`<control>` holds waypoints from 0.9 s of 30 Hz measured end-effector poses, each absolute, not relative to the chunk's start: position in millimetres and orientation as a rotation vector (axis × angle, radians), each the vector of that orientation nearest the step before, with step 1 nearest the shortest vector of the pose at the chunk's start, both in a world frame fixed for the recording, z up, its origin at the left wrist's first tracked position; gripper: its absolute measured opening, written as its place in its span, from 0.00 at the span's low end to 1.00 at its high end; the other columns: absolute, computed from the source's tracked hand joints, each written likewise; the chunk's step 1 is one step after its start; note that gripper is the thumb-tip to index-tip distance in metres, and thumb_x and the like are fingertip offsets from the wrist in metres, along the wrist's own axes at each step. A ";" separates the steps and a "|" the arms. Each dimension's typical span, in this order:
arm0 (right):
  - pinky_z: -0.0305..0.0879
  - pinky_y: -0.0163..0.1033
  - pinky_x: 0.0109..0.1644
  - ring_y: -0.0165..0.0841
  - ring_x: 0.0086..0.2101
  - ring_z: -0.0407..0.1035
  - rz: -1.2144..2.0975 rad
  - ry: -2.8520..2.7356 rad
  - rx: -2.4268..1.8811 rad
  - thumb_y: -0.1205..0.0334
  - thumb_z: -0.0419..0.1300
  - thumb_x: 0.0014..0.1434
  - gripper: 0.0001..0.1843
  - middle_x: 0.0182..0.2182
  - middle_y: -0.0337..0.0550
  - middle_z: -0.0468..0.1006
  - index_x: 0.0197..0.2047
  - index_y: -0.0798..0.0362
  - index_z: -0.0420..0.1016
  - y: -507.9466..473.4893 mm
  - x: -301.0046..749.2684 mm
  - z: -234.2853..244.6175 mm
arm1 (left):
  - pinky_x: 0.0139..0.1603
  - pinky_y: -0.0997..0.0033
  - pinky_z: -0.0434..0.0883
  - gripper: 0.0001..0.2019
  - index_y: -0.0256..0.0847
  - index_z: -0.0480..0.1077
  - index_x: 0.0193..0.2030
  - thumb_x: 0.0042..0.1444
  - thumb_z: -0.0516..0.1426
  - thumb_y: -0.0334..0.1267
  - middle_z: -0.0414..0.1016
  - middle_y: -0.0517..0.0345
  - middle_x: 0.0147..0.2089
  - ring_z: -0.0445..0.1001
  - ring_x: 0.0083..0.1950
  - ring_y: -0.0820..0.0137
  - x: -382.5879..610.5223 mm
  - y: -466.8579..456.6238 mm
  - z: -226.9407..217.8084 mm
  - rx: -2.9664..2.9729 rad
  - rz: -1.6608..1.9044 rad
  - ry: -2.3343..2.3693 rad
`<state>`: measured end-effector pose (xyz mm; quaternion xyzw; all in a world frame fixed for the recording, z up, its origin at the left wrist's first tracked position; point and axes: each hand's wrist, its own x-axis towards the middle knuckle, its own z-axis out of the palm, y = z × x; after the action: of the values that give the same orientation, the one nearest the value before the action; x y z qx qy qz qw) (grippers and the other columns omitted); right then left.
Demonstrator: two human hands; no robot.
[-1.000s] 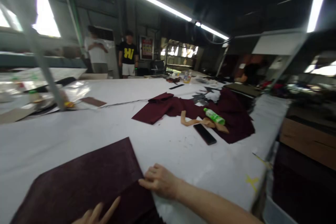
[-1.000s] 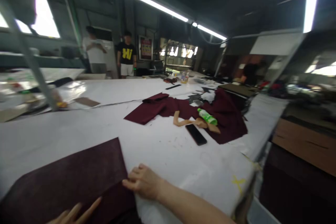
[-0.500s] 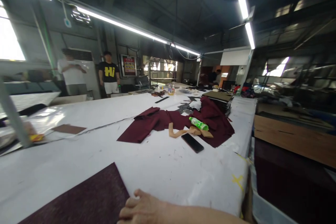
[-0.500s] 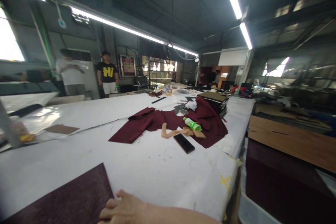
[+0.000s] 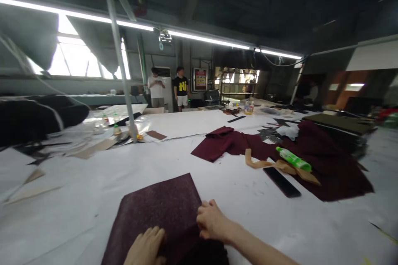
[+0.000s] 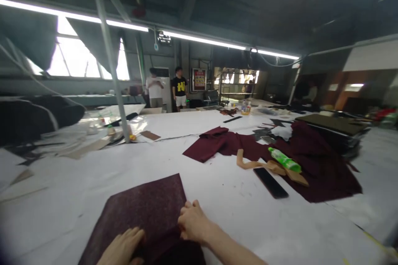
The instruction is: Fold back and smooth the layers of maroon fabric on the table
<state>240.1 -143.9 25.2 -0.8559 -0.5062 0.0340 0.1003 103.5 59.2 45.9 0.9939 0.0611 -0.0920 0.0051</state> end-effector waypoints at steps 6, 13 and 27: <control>0.60 0.28 0.32 0.24 0.27 0.67 0.436 -1.503 -2.306 0.68 0.67 0.46 0.05 0.25 0.31 0.74 0.27 0.54 0.74 -165.4 236.9 75.7 | 0.52 0.58 0.64 0.11 0.42 0.68 0.41 0.50 0.57 0.32 0.72 0.55 0.46 0.69 0.50 0.60 91.4 57.5 61.5 2.995 -0.080 0.048; 0.58 0.32 0.34 0.28 0.29 0.65 0.402 -1.352 -2.184 0.65 0.56 0.58 0.06 0.28 0.38 0.73 0.31 0.55 0.73 -136.3 240.6 112.4 | 0.41 0.62 0.64 0.05 0.40 0.64 0.38 0.59 0.51 0.27 0.69 0.55 0.39 0.66 0.38 0.64 14.7 9.5 80.3 3.132 0.161 -0.471; 0.50 0.43 0.46 0.37 0.41 0.62 0.007 -1.281 -2.085 0.70 0.61 0.56 0.03 0.35 0.42 0.70 0.33 0.53 0.70 -14.8 159.2 -3.4 | 0.45 0.74 0.68 0.02 0.42 0.67 0.39 0.60 0.56 0.33 0.71 0.58 0.40 0.71 0.42 0.72 -15.5 36.7 45.3 2.319 0.421 0.052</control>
<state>159.2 -14.8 -3.4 -0.8012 -0.4923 0.0027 0.3402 -15.5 36.7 45.3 0.9091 0.0204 0.1652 0.3820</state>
